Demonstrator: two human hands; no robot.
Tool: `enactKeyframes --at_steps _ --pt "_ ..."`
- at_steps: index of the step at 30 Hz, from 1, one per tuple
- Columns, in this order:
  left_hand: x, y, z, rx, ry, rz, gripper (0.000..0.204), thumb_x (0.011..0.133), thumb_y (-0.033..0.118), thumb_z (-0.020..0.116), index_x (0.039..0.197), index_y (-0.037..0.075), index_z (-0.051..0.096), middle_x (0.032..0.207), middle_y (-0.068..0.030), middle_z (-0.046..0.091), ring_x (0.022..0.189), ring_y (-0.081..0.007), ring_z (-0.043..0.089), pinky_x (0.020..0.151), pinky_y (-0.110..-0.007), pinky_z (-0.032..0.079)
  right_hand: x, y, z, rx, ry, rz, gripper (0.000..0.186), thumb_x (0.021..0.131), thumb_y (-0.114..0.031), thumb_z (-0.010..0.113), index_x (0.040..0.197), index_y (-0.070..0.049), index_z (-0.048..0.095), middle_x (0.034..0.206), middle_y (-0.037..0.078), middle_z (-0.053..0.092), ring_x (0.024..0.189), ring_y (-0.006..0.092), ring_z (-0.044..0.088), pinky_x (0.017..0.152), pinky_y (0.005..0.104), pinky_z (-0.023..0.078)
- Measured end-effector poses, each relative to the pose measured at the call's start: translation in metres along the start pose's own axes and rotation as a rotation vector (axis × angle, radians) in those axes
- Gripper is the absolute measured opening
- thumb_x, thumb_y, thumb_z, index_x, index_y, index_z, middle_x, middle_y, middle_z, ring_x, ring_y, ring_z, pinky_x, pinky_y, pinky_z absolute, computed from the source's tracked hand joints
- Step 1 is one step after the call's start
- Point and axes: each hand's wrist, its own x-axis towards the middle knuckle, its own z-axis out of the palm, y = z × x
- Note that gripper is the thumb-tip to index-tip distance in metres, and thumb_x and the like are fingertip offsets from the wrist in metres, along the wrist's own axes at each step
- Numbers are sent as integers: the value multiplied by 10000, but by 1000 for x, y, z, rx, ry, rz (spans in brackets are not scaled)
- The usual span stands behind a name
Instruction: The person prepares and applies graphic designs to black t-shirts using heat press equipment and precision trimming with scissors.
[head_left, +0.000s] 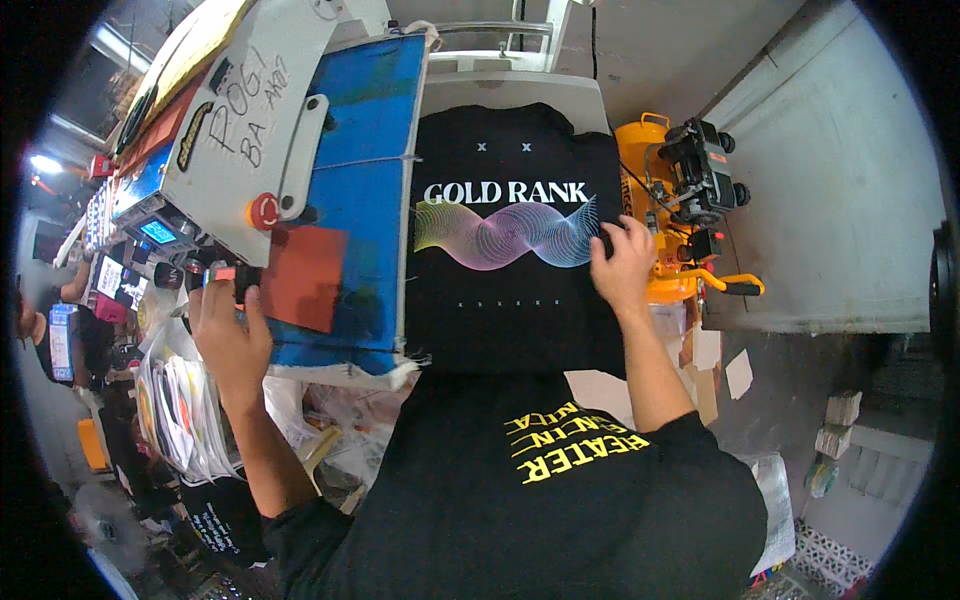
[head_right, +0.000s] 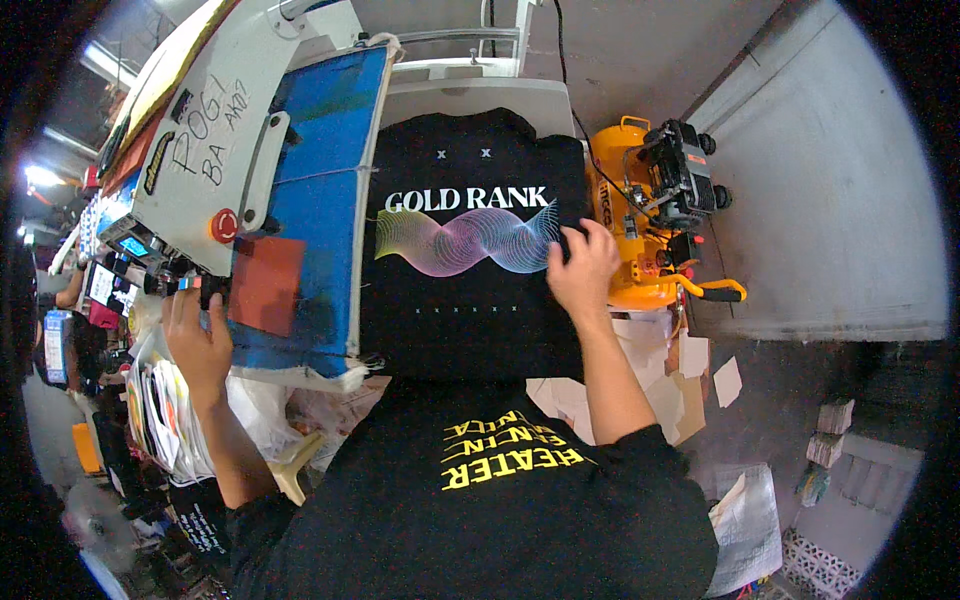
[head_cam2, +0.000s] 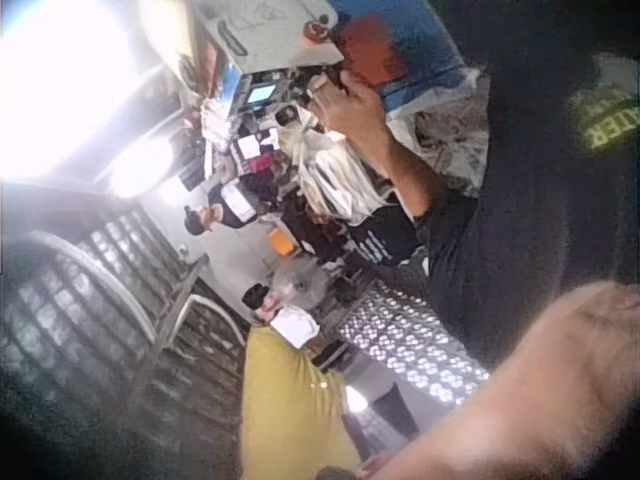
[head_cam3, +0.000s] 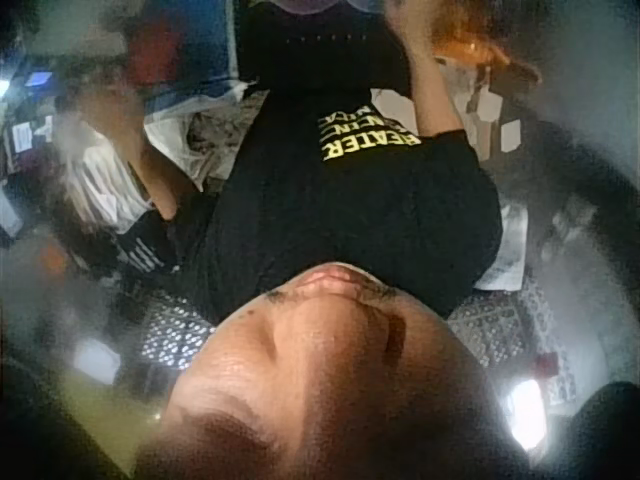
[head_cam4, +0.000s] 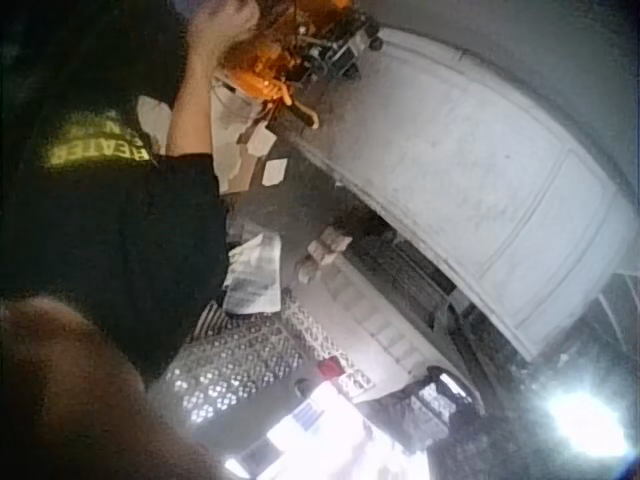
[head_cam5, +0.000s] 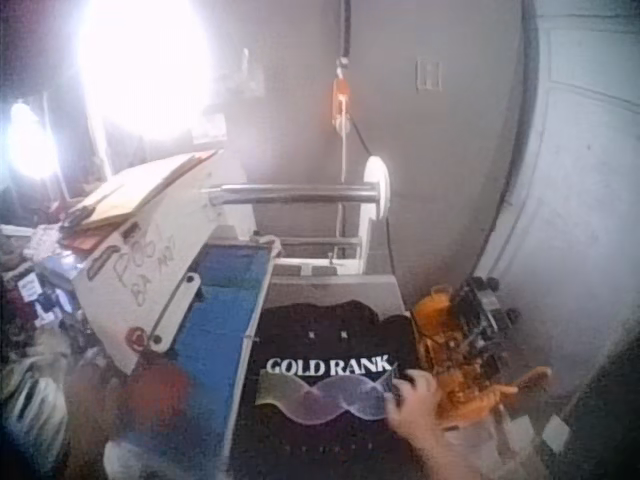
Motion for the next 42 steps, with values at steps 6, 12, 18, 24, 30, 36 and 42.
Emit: enactKeyframes --at_steps 6,12,18,24,30,36,42 --pt "3 26 23 -53 155 362 269 839 226 754 1003 24 684 1048 -103 666 1029 -309 606 927 -448 412 -43 35 -23 4 -9 303 296 873 -227 733 1119 -64 706 1311 185 569 1252 385 496 1081 488 383" --pt "29 69 33 -21 433 602 250 828 396 747 964 209 651 1297 -66 535 1287 -303 442 1115 -602 304 -82 51 -42 -18 35 463 299 880 -222 739 1117 -42 713 1309 198 582 1249 377 526 1077 460 412" --pt "39 127 26 -150 311 646 276 745 425 765 779 205 602 1390 -9 581 1339 -261 458 1151 -702 62 -97 63 -60 -38 58 543 313 896 -229 725 1130 -22 709 1305 213 588 1267 382 526 1087 456 411" --pt "42 174 27 -220 315 714 272 764 407 755 708 182 613 1410 -74 590 1354 -272 468 1157 -698 -16 -124 64 -75 -39 115 581 303 895 -221 718 1123 -22 712 1303 213 594 1264 382 534 1089 459 408" --pt "39 166 -14 -682 196 703 120 715 127 716 800 136 631 1367 -113 589 1306 -305 538 1173 -694 180 -142 45 -103 -85 176 626 311 907 -227 709 1138 -18 700 1289 210 605 1244 381 550 1080 457 416" --pt "32 21 21 -548 345 354 122 756 63 705 865 91 660 1225 -137 641 1210 -355 578 1139 -563 311 -125 -17 -142 340 206 643 305 988 -190 633 1225 2 632 1179 137 654 1108 250 614 963 382 487" --pt "-42 -267 141 -353 234 -228 117 841 118 694 910 23 693 1108 -202 685 1076 -379 630 979 -438 476 -78 -258 -114 1199 -584 106 359 954 -253 663 1179 27 649 1106 138 676 1044 234 648 919 359 511"
